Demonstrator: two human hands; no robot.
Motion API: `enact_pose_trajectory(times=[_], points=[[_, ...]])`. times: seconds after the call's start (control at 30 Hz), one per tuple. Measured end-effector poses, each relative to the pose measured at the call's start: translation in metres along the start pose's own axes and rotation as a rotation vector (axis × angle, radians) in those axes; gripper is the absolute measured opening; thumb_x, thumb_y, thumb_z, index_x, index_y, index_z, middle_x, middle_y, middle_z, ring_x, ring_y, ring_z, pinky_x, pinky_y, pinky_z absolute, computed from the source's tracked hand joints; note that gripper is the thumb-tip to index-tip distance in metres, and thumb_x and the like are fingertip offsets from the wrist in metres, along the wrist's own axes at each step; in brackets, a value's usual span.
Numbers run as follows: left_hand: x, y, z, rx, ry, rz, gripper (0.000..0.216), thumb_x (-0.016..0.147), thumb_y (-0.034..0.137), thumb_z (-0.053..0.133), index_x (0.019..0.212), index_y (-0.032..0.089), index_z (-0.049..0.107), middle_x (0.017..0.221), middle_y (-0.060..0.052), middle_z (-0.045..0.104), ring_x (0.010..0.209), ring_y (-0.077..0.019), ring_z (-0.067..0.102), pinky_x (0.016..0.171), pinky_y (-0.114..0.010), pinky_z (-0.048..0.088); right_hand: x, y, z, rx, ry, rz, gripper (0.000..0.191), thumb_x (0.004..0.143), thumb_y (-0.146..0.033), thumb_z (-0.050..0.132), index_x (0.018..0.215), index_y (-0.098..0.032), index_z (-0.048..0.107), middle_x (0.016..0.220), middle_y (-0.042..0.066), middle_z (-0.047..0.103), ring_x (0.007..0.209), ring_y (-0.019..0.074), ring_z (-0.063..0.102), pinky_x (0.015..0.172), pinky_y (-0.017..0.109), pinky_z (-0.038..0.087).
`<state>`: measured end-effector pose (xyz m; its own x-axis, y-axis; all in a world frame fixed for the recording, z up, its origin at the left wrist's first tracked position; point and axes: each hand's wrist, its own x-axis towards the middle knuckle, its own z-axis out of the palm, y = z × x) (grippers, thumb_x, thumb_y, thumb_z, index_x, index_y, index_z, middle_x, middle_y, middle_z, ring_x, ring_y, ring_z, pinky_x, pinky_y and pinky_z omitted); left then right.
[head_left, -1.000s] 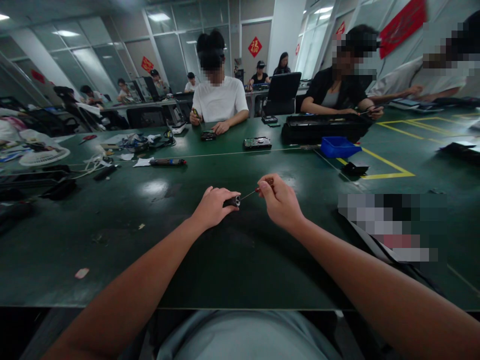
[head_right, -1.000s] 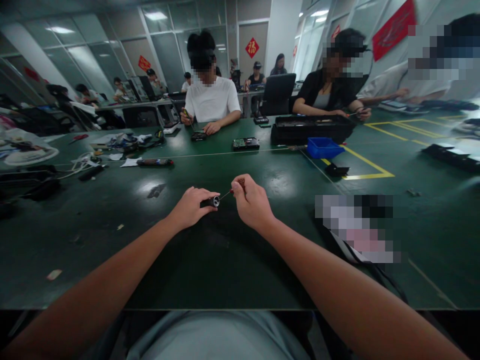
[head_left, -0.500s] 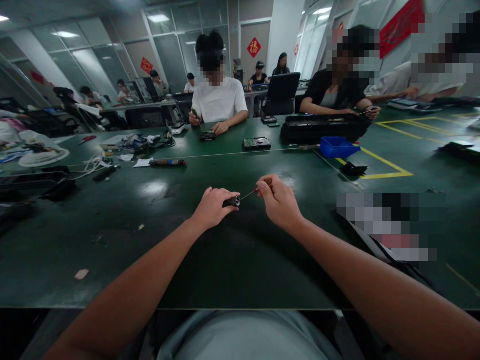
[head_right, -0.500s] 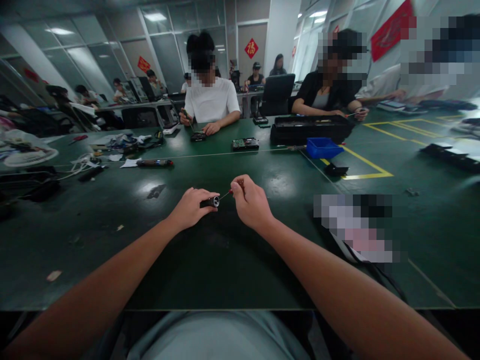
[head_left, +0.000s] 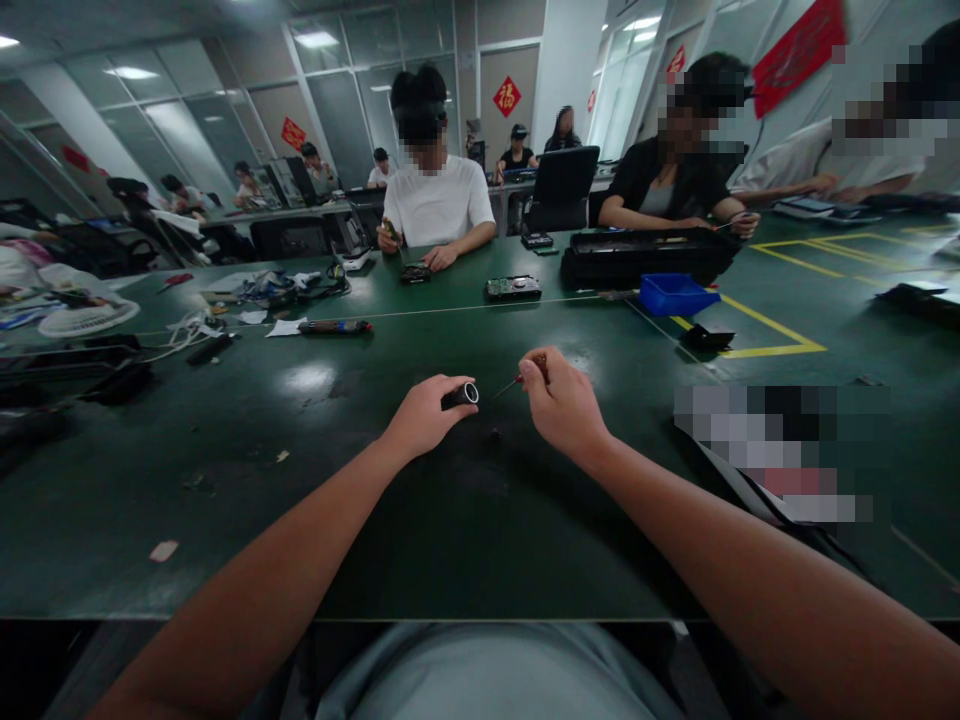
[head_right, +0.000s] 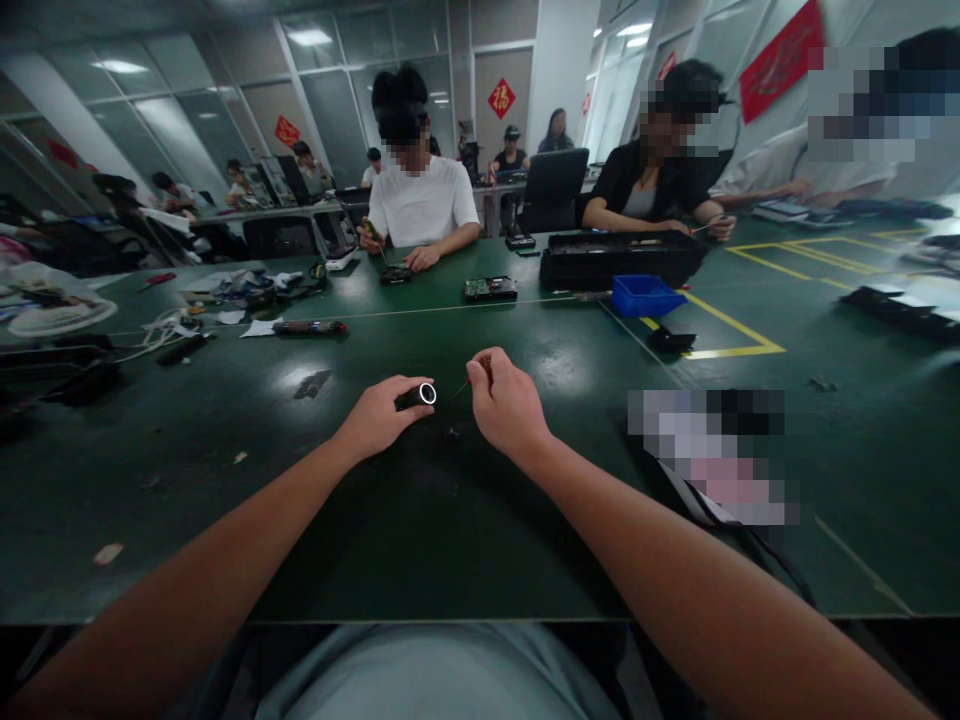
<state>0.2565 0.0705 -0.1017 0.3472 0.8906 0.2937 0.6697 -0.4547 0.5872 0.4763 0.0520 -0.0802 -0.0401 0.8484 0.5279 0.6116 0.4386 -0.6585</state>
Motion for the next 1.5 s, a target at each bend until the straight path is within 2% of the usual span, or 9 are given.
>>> enact_pose_trajectory(times=[0.2, 0.33, 0.47, 0.6, 0.8, 1.0, 1.3, 1.4, 1.5], points=[[0.006, -0.002, 0.003, -0.593, 0.19, -0.168, 0.035, 0.085, 0.033, 0.068, 0.117, 0.018, 0.063, 0.114, -0.01, 0.066, 0.1, -0.0215, 0.063, 0.092, -0.037, 0.049, -0.001, -0.002, -0.001, 0.011, -0.004, -0.004, 0.02, 0.098, -0.035, 0.043, 0.093, -0.021, 0.057, 0.077, 0.005, 0.066, 0.072, 0.0209, 0.063, 0.068, 0.033, 0.042], [0.006, 0.004, 0.001, -0.93, 0.172, -0.248, 0.034, 0.091, 0.032, 0.055, 0.124, 0.021, 0.053, 0.105, -0.007, 0.063, 0.082, -0.0151, 0.061, 0.074, -0.029, 0.05, -0.001, -0.003, -0.002, 0.019, -0.014, -0.008, 0.02, 0.098, -0.034, 0.043, 0.093, -0.02, 0.057, 0.079, 0.005, 0.067, 0.073, 0.0208, 0.064, 0.068, 0.033, 0.042], [0.0, 0.014, -0.004, -0.621, 0.039, -0.193, 0.027, 0.092, 0.041, 0.056, 0.108, 0.019, 0.058, 0.086, -0.004, 0.06, 0.069, -0.0143, 0.055, 0.061, -0.026, 0.043, -0.001, -0.002, -0.001, 0.023, -0.026, -0.014, 0.021, 0.099, -0.035, 0.043, 0.094, -0.02, 0.057, 0.079, 0.005, 0.067, 0.072, 0.0205, 0.064, 0.067, 0.033, 0.042], [-0.006, 0.025, -0.004, -0.075, -0.102, 0.02, 0.027, 0.09, 0.043, 0.062, 0.105, 0.02, 0.064, 0.101, -0.006, 0.066, 0.092, -0.0213, 0.06, 0.084, -0.036, 0.047, -0.001, -0.001, 0.0, 0.01, -0.029, -0.015, 0.021, 0.098, -0.035, 0.043, 0.094, -0.02, 0.058, 0.078, 0.005, 0.068, 0.072, 0.0205, 0.064, 0.068, 0.033, 0.042], [-0.012, 0.034, 0.003, 0.174, -0.279, 0.199, 0.031, 0.097, 0.033, 0.048, 0.122, 0.022, 0.063, 0.114, -0.007, 0.065, 0.101, -0.0216, 0.062, 0.086, -0.035, 0.048, -0.001, -0.001, 0.0, 0.017, -0.043, -0.016, 0.023, 0.099, -0.036, 0.042, 0.095, -0.02, 0.058, 0.08, 0.005, 0.069, 0.073, 0.0209, 0.064, 0.069, 0.034, 0.043], [-0.014, 0.036, 0.01, 0.397, -0.4, 0.24, 0.042, 0.094, 0.053, 0.052, 0.125, 0.027, 0.064, 0.109, -0.006, 0.065, 0.096, -0.0236, 0.063, 0.073, -0.032, 0.048, -0.002, -0.002, -0.001, 0.026, -0.037, -0.015, 0.022, 0.099, -0.036, 0.042, 0.094, -0.021, 0.058, 0.078, 0.005, 0.068, 0.072, 0.0206, 0.065, 0.068, 0.033, 0.043], [-0.009, 0.03, 0.007, 0.226, -0.314, 0.117, 0.029, 0.092, 0.045, 0.058, 0.108, 0.024, 0.068, 0.102, -0.005, 0.069, 0.091, -0.023, 0.063, 0.076, -0.033, 0.047, -0.001, -0.002, -0.002, 0.032, -0.033, -0.008, 0.023, 0.099, -0.037, 0.043, 0.094, -0.021, 0.058, 0.079, 0.004, 0.068, 0.072, 0.0199, 0.064, 0.067, 0.032, 0.042], [-0.005, 0.027, -0.004, -0.003, -0.152, 0.013, 0.025, 0.089, 0.041, 0.061, 0.104, 0.023, 0.068, 0.099, -0.004, 0.069, 0.087, -0.0206, 0.063, 0.078, -0.032, 0.047, -0.001, -0.001, -0.002, 0.035, -0.028, -0.013, 0.022, 0.099, -0.037, 0.043, 0.094, -0.021, 0.058, 0.077, 0.004, 0.067, 0.071, 0.0198, 0.063, 0.066, 0.032, 0.042], [0.001, 0.021, -0.017, -0.338, 0.05, -0.141, 0.026, 0.088, 0.037, 0.058, 0.106, 0.021, 0.068, 0.09, -0.004, 0.065, 0.071, -0.0149, 0.058, 0.064, -0.027, 0.043, -0.002, -0.001, -0.003, 0.041, -0.042, -0.013, 0.023, 0.099, -0.037, 0.042, 0.093, -0.021, 0.058, 0.076, 0.003, 0.067, 0.07, 0.0197, 0.063, 0.065, 0.032, 0.041]])
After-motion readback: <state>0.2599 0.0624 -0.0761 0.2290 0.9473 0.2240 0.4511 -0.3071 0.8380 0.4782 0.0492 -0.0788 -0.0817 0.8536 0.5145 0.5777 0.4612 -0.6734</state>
